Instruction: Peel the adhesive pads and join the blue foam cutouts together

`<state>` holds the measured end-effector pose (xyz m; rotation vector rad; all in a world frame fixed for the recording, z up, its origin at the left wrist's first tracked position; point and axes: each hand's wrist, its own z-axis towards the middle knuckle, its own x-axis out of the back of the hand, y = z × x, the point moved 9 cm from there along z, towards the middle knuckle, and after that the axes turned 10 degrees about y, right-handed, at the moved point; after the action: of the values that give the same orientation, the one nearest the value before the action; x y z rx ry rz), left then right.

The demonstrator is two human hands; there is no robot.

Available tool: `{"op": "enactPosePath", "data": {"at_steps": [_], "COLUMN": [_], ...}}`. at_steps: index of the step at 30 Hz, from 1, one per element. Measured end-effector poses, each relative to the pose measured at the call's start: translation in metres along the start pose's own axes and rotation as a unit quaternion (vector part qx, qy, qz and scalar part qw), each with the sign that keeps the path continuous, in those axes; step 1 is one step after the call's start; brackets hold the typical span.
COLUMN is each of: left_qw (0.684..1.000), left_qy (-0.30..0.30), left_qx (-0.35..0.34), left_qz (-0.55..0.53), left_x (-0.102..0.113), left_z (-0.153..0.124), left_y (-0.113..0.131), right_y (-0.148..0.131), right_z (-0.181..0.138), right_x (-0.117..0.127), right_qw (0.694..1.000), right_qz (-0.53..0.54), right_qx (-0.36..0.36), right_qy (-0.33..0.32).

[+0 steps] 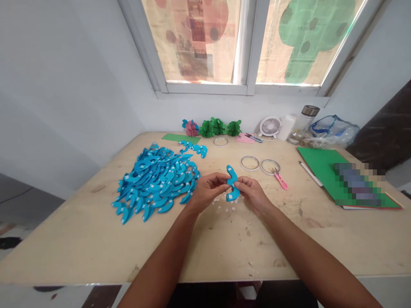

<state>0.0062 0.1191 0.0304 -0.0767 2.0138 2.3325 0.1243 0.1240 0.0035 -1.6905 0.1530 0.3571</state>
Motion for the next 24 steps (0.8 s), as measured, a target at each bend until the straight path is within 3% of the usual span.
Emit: {"op": "enactPosePath", "data": {"at_steps": [13, 24], "left_qw": [0.992, 0.995], "left_qy": [-0.023, -0.010], "left_qx": [-0.075, -0.071], "left_qz": [0.097, 0.075], "left_x": [-0.007, -0.006], "left_z": [-0.002, -0.001], "left_y": [0.013, 0.013], "right_y": [0.004, 0.005], "right_z": [0.000, 0.001], "right_x": [0.001, 0.002], "right_qw": [1.000, 0.999], "right_qz": [0.018, 0.019], "right_qx": [-0.023, -0.030], "right_qy": [-0.001, 0.007]}}
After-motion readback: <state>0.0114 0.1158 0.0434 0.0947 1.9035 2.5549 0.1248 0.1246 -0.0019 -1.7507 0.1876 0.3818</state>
